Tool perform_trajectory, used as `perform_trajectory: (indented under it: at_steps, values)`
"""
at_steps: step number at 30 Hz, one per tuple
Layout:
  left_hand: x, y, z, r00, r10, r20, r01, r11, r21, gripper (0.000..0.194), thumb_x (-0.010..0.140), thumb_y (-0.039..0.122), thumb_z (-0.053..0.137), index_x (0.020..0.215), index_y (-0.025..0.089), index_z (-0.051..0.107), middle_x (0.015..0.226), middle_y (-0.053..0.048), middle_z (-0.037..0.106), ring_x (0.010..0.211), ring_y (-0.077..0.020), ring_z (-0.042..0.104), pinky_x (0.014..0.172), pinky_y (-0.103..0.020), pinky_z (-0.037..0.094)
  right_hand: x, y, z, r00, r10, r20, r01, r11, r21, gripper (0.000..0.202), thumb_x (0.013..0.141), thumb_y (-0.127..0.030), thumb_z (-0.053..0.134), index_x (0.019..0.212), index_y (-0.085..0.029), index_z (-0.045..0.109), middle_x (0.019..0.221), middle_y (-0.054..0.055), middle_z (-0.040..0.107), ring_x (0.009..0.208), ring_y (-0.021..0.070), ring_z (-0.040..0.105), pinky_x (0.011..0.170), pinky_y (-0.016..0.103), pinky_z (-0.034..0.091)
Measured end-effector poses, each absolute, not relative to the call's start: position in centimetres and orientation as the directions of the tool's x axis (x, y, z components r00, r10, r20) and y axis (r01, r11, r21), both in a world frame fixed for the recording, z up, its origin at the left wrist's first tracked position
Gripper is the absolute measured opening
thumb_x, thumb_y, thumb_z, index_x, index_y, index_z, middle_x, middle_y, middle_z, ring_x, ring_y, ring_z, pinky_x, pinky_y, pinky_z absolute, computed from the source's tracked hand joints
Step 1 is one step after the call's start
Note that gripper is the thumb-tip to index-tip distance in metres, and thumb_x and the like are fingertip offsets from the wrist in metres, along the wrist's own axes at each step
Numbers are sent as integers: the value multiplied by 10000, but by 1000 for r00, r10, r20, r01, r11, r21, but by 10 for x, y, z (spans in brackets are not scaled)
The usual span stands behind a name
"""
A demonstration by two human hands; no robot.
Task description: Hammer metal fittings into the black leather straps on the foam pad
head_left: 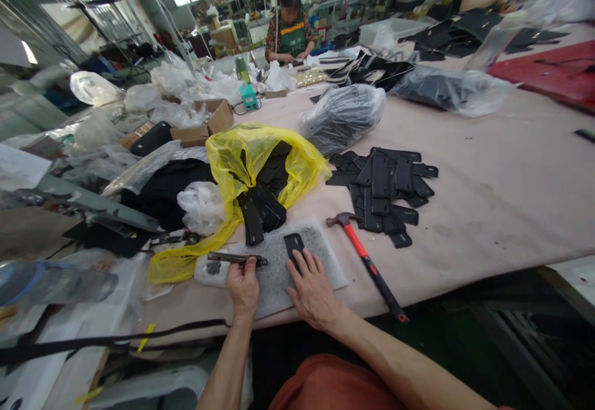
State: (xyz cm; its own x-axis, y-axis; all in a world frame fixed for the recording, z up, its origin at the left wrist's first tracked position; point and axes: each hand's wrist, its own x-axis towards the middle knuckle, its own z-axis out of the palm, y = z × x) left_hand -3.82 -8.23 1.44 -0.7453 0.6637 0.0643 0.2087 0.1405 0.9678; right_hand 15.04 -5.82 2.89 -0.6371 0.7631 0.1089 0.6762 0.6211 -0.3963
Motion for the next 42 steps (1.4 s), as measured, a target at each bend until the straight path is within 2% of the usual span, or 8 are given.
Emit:
perform_trajectory:
  at_steps: [6, 9, 13, 20, 27, 34, 42]
  values:
    - [-21, -28, 23, -568, 814, 117, 320, 87, 943, 225, 828, 378, 618, 908, 173, 662, 845, -40, 705, 793, -177, 657, 764, -289, 523, 151, -52, 30, -639, 758, 131, 652, 624, -430, 590, 881, -411, 555, 1414, -186, 444, 1506, 129, 375, 1413, 329, 245, 1150, 516, 187]
    - [-15, -9, 21, -491, 861, 134, 318, 33, 948, 199, 819, 353, 627, 901, 176, 665, 837, -34, 700, 788, -171, 650, 778, -290, 515, 153, -53, 29, -614, 778, 134, 657, 597, -459, 656, 858, -408, 580, 1435, -147, 408, 1504, 146, 371, 1412, 322, 249, 1160, 503, 189]
    - [-9, -2, 14, -418, 900, 122, 295, 7, 955, 200, 819, 354, 627, 898, 177, 678, 864, -41, 709, 819, -176, 655, 800, -294, 513, 153, -54, 27, -615, 776, 137, 651, 598, -467, 655, 848, -453, 585, 1385, -97, 469, 1507, 176, 355, 1425, 337, 216, 1171, 498, 174]
    - [-5, -5, 16, -412, 903, 121, 284, 1, 959, 227, 809, 373, 641, 888, 167, 694, 871, -58, 731, 816, -185, 672, 789, -301, 531, 149, -54, 24, -616, 773, 148, 658, 609, -443, 664, 868, -453, 554, 1390, -54, 461, 1513, 204, 338, 1436, 343, 190, 1171, 474, 182]
    - [0, -7, 17, -370, 917, 148, 374, 1, 928, 206, 818, 359, 627, 907, 183, 685, 901, -58, 732, 836, -187, 678, 804, -315, 545, 151, -51, 24, -627, 766, 144, 645, 613, -456, 676, 887, -487, 509, 1398, -48, 449, 1512, 208, 337, 1427, 360, 206, 1170, 486, 164]
    - [1, -5, 14, -354, 916, 190, 474, 0, 880, 203, 839, 357, 593, 909, 186, 679, 914, -65, 725, 873, -200, 672, 839, -343, 540, 151, -50, 24, -623, 769, 143, 640, 607, -472, 670, 862, -454, 552, 1393, -57, 459, 1508, 206, 346, 1423, 354, 215, 1167, 486, 164]
    - [0, -6, 10, -326, 921, 212, 479, -33, 877, 188, 851, 339, 594, 920, 187, 680, 928, -64, 725, 896, -201, 671, 856, -344, 532, 151, -50, 24, -624, 769, 137, 634, 601, -487, 679, 880, -478, 515, 1400, -46, 443, 1508, 207, 344, 1423, 364, 211, 1167, 494, 152]
